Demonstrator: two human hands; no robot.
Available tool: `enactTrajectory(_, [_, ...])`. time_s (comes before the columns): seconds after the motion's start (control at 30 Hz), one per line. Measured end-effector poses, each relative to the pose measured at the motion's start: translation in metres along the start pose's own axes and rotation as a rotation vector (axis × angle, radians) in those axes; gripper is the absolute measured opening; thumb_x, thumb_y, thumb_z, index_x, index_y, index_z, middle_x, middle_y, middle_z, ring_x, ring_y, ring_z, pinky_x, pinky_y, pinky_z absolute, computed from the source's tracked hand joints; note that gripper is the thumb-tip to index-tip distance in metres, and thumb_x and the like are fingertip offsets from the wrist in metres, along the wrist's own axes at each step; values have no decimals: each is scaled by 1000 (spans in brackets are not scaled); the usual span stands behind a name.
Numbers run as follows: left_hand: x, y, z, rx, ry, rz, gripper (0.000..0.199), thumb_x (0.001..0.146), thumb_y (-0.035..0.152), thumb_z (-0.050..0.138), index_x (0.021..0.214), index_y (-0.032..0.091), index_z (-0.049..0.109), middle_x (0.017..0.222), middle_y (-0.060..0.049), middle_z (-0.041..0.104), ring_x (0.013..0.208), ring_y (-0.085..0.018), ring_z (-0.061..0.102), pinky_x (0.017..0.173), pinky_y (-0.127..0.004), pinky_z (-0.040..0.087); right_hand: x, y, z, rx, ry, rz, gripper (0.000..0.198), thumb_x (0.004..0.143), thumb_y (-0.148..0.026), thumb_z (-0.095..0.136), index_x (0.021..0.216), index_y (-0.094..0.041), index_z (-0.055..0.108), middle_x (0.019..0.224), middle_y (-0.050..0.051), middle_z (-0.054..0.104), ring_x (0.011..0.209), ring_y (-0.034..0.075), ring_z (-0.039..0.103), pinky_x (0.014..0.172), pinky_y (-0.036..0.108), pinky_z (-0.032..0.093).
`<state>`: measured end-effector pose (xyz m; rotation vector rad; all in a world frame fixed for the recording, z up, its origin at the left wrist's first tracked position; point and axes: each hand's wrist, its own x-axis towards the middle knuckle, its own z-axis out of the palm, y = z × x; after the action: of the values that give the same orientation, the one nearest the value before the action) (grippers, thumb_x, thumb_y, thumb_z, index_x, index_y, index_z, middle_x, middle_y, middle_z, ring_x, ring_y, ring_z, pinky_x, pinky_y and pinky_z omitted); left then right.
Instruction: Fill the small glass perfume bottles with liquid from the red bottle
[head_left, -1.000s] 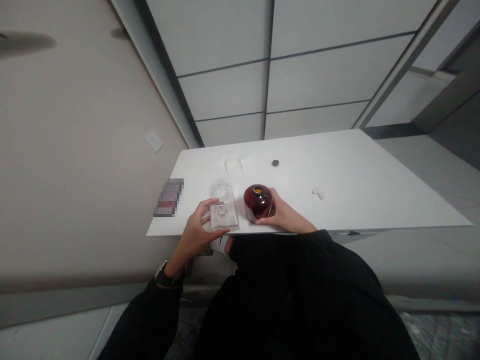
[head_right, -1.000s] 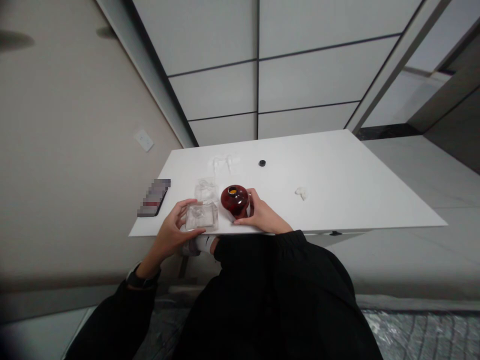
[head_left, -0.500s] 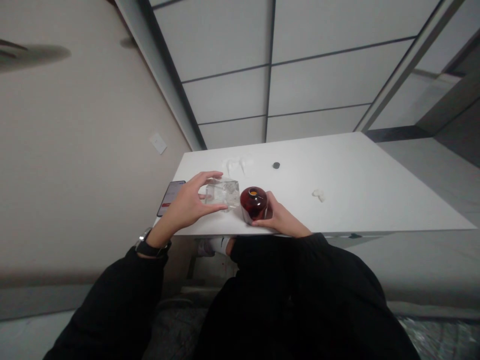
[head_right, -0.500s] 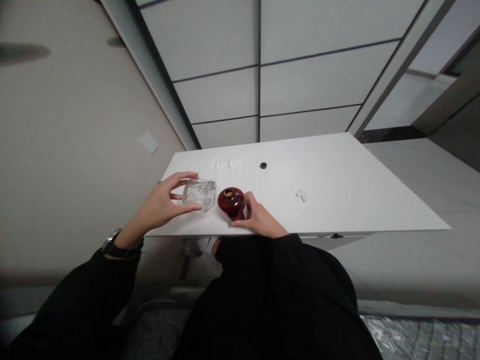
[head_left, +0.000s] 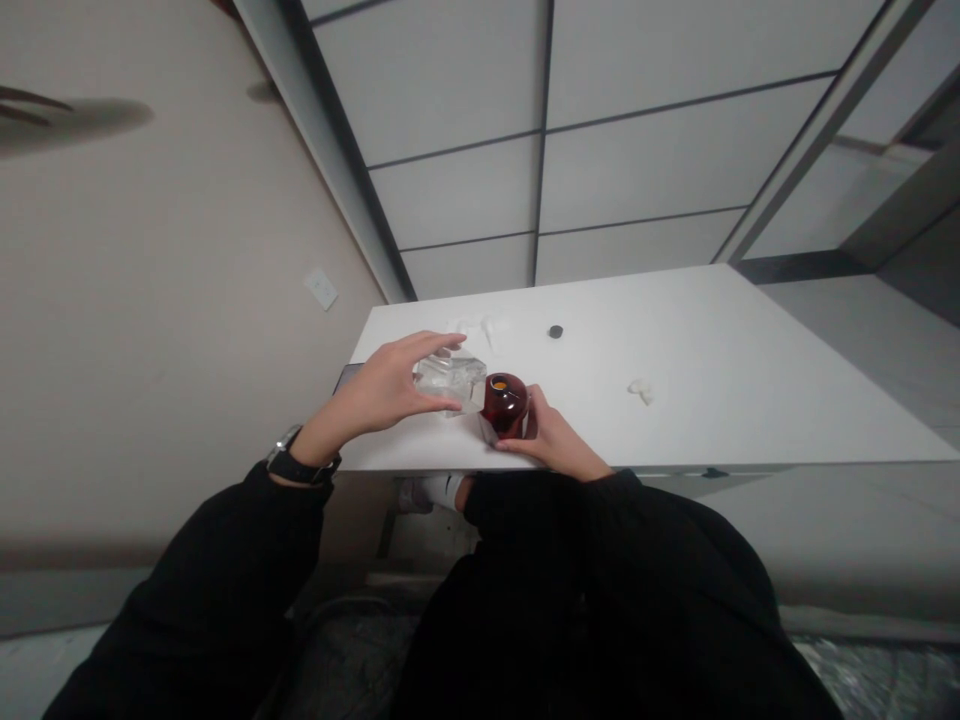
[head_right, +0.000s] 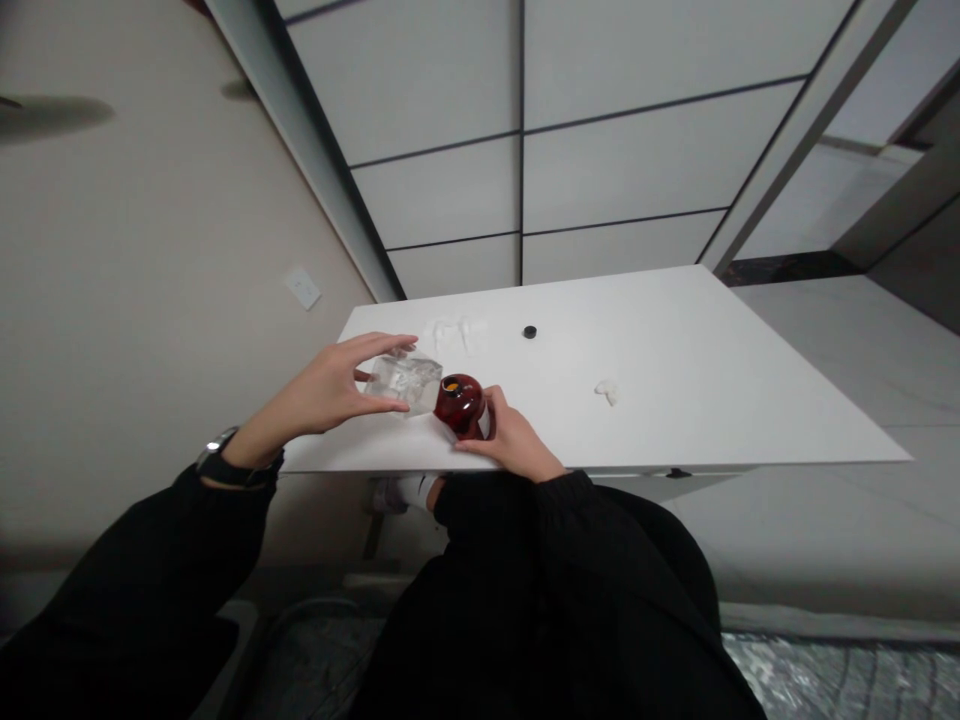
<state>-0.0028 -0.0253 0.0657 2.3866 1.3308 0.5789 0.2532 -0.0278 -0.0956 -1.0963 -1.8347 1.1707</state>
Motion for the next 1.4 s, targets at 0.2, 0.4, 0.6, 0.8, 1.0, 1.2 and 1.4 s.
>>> enactTrajectory(0.2, [4, 2, -6, 91, -61, 56, 79, 83, 62, 81, 149, 24, 60, 148, -13, 66, 133, -33, 64, 110, -50, 55, 0, 2, 0, 19, 9, -14, 71, 75, -47, 89, 128, -22, 49, 120, 10, 70, 100, 30, 68, 87, 42, 53])
enactTrajectory(0.4, [11, 5, -12, 195, -109, 131, 78, 85, 53, 83, 151, 21, 58, 147, -15, 67, 134, -33, 64, 117, -51, 49, 1, 3, 1, 28, 11, -27, 73, 74, -47, 90, 129, -23, 48, 126, 12, 69, 107, 33, 67, 93, 46, 52])
enactTrajectory(0.6, [16, 12, -16, 256, -144, 148, 76, 87, 49, 82, 152, 22, 56, 150, -15, 64, 136, -32, 62, 115, -48, 49, 1, 3, 1, 28, 8, -12, 72, 73, -47, 90, 127, -24, 49, 122, 11, 71, 108, 34, 68, 94, 48, 53])
enactTrajectory(0.8, [20, 17, -21, 304, -202, 143, 74, 88, 50, 80, 153, 22, 56, 150, -14, 64, 135, -33, 63, 113, -46, 50, 2, 2, 1, 40, 3, -16, 71, 73, -47, 91, 126, -24, 49, 123, 11, 70, 112, 34, 67, 97, 48, 52])
enactTrajectory(1.0, [25, 21, -24, 359, -233, 130, 77, 88, 54, 79, 154, 23, 54, 155, -13, 61, 139, -32, 60, 113, -43, 48, 3, 3, 1, 33, 1, -11, 72, 74, -48, 90, 127, -24, 48, 120, 10, 71, 105, 32, 68, 92, 45, 53])
enactTrajectory(1.2, [27, 26, -26, 377, -267, 127, 75, 90, 55, 77, 154, 23, 54, 155, -13, 60, 141, -32, 59, 114, -42, 47, 3, 2, 1, 48, -10, -4, 71, 73, -51, 89, 125, -24, 48, 124, 11, 70, 107, 32, 67, 93, 46, 52])
enactTrajectory(1.4, [29, 28, -27, 415, -281, 106, 80, 88, 55, 79, 156, 22, 52, 155, -13, 60, 140, -32, 60, 111, -40, 48, 2, 1, 0, 46, -8, -7, 70, 73, -50, 89, 124, -24, 48, 123, 11, 70, 112, 34, 67, 97, 48, 51])
